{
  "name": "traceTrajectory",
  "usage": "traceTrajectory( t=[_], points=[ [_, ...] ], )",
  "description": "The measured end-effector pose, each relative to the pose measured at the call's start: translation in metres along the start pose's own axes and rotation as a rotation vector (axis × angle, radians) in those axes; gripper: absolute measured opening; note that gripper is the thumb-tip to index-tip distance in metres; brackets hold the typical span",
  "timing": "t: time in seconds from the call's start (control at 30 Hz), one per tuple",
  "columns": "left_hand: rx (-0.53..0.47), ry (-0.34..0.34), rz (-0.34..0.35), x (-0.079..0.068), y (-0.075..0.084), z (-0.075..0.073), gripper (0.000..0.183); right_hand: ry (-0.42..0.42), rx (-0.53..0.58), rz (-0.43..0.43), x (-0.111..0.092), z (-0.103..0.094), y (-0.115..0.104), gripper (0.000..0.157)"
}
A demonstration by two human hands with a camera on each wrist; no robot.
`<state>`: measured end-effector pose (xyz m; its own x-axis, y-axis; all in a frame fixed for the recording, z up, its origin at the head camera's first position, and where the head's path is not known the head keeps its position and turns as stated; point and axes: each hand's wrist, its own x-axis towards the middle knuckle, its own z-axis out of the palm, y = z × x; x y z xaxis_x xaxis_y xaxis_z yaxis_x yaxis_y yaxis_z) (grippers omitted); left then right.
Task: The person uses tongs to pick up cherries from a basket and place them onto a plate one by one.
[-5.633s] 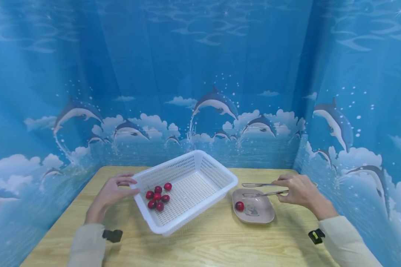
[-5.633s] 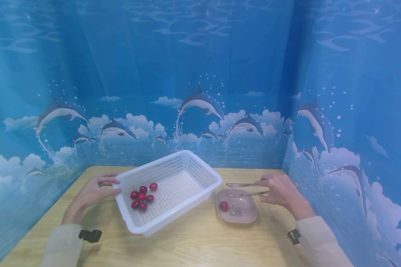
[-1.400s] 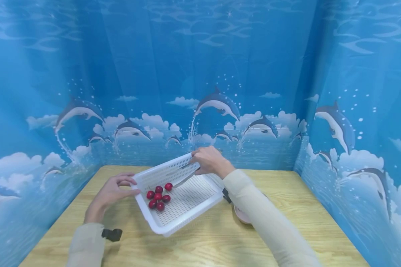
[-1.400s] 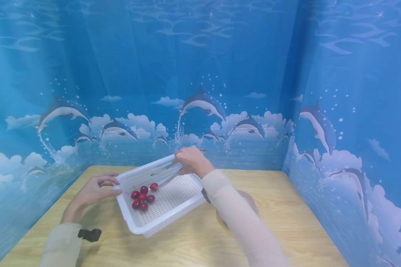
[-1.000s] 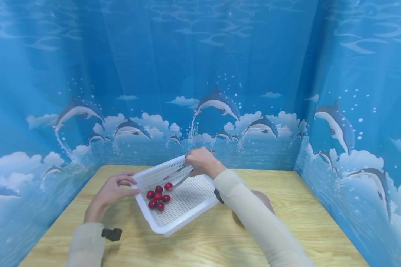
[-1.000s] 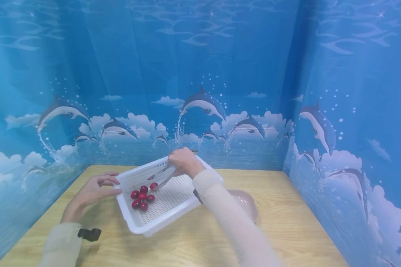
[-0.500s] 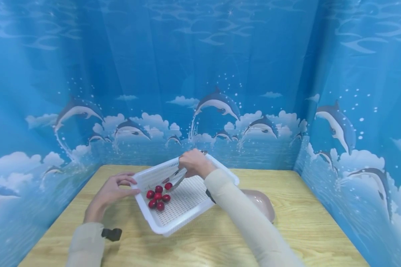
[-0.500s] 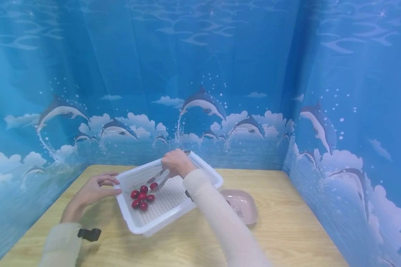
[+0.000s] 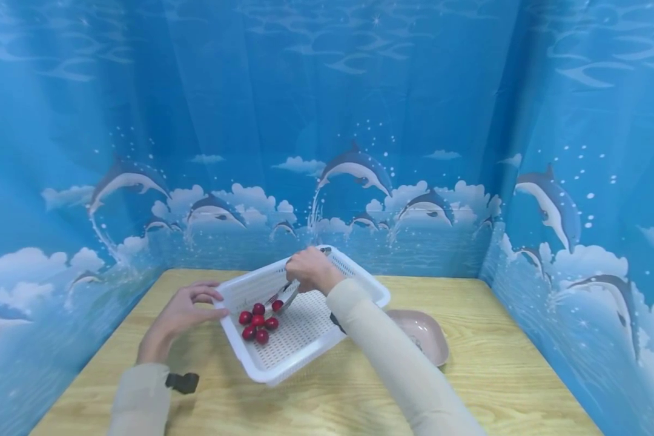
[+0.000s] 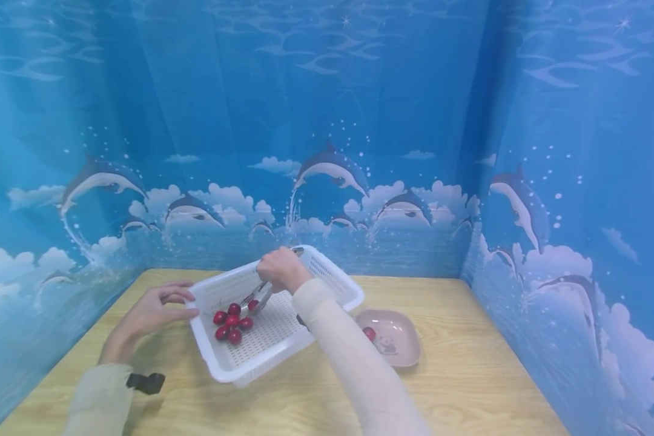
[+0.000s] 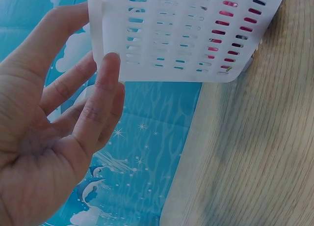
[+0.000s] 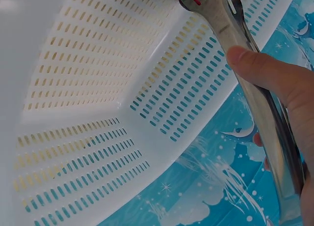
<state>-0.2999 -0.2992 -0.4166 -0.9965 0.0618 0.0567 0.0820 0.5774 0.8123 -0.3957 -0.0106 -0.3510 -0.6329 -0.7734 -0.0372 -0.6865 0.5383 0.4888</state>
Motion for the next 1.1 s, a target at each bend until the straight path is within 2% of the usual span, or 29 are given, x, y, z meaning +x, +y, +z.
traceTrajectory(
  t=[0.13, 0.47, 0.67, 0.93, 1.1],
  points=[
    [0.002, 0.001, 0.013, 0.000, 0.000, 0.000, 0.046, 0.003, -0.013, -0.011, 0.000, 0.001, 0.000, 0.022],
    [-0.020, -0.003, -0.007, 0.000, 0.000, -0.001, 0.050, 0.030, -0.038, -0.004, -0.013, -0.003, 0.006, 0.028],
    [-0.025, -0.004, -0.007, -0.001, -0.001, -0.001, 0.051, 0.060, 0.001, -0.005, -0.024, -0.006, 0.014, 0.030],
    [-0.028, 0.000, 0.033, -0.002, -0.001, 0.000, 0.046, 0.135, 0.049, -0.019, -0.040, -0.008, 0.026, 0.029],
    [-0.027, -0.002, 0.026, -0.001, -0.002, 0.000, 0.048, 0.168, 0.066, -0.021, -0.053, -0.011, 0.031, 0.031]
  ],
)
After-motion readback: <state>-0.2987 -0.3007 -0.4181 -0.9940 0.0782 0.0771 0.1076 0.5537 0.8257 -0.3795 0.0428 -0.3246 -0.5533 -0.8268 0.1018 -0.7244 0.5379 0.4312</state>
